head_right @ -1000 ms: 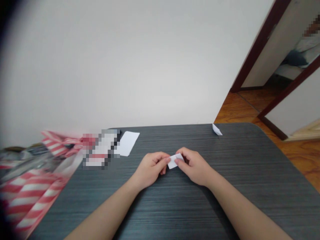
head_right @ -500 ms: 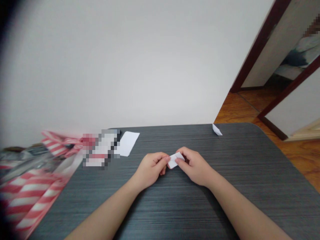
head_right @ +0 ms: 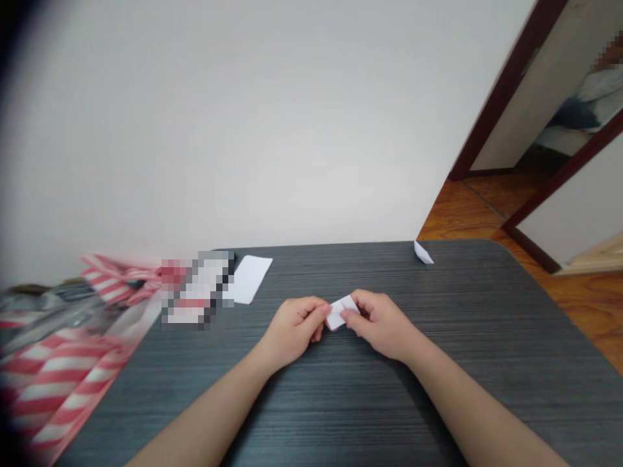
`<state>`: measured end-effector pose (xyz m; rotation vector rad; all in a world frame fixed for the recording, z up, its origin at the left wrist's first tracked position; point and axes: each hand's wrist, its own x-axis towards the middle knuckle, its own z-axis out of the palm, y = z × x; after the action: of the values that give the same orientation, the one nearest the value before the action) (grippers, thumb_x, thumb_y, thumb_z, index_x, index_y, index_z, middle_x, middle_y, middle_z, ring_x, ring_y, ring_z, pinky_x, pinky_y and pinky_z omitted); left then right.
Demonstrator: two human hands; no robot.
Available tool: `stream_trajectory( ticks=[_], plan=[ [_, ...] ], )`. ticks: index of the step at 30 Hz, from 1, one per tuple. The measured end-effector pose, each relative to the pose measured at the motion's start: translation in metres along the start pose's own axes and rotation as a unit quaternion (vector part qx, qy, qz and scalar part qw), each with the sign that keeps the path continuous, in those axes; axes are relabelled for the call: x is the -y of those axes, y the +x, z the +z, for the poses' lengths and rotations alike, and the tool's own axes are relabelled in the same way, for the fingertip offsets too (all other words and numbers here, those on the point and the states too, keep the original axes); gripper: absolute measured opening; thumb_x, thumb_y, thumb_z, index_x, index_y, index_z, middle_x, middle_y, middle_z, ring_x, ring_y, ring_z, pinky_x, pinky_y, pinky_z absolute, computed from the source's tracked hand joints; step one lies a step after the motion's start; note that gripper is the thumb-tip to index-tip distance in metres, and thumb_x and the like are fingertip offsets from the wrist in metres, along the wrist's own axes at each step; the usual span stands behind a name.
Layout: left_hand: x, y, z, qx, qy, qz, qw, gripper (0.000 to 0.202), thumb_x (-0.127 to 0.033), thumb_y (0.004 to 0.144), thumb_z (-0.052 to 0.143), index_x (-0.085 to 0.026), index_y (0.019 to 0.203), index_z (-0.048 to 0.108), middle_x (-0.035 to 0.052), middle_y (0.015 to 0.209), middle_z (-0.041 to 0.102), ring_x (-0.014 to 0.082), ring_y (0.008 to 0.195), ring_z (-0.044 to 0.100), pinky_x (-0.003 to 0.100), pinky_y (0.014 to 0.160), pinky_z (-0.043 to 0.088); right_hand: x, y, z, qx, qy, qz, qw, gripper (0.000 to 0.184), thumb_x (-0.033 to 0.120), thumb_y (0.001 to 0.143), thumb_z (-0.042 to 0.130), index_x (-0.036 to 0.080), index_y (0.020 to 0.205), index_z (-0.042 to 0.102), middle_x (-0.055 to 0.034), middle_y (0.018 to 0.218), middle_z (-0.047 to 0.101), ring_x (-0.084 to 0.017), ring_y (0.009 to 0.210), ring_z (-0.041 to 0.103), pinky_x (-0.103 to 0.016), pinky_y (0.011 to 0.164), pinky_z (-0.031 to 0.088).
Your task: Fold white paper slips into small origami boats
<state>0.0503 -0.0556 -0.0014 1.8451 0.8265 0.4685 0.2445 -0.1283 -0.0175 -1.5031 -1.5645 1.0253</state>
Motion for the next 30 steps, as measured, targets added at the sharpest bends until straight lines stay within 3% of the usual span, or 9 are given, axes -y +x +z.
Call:
stream_trajectory(
  ticks=[8,18,24,30],
  plan=[
    [0.0014,0.0006,-0.0006,0.011,0.005,0.006,1.000,0.030,-0.037,0.092,0.052,-0.017,0.079,0.071,-0.0029,0.054,0.058,0.0105,0.051,0.051,0.020,0.053,0.038,0.0084,-0.0010,-0.0020,-0.005,-0.013,0.007,1.000,0.018,0.027,0.094,0.052,0.018,0.080,0.059,0.0029,0.060,0.057,-0.013,0.055,0.054,-0.024,0.056,0.040],
    [-0.0015,-0.0016,-0.0008,0.020,0.024,0.008,0.999,0.038,-0.036,0.095,0.049,-0.017,0.072,0.071,-0.0027,0.053,0.056,0.0092,0.050,0.051,0.019,0.054,0.038,0.0062,0.0011,-0.0007,-0.008,0.004,-0.012,1.000,0.014,0.027,0.093,0.054,0.018,0.087,0.063,0.0021,0.068,0.057,-0.013,0.060,0.052,-0.023,0.057,0.040],
    [-0.0005,-0.0020,-0.0015,0.033,0.007,-0.003,0.999,0.038,-0.036,0.095,0.048,-0.017,0.072,0.071,-0.0026,0.053,0.055,0.0094,0.049,0.050,0.019,0.053,0.038,0.0056,0.0003,-0.0001,-0.003,0.008,0.008,1.000,0.015,0.027,0.091,0.057,0.017,0.080,0.060,0.0026,0.063,0.057,-0.012,0.056,0.050,-0.022,0.053,0.038],
    [0.0020,-0.0010,0.0010,0.026,-0.040,-0.005,0.999,0.021,-0.031,0.088,0.057,-0.016,0.079,0.069,-0.0038,0.055,0.055,0.0092,0.050,0.049,0.019,0.051,0.037,0.0087,-0.0004,-0.0021,-0.004,0.007,0.014,1.000,0.018,0.028,0.093,0.053,0.018,0.079,0.057,0.0032,0.061,0.056,-0.012,0.056,0.053,-0.023,0.056,0.040]
  ],
)
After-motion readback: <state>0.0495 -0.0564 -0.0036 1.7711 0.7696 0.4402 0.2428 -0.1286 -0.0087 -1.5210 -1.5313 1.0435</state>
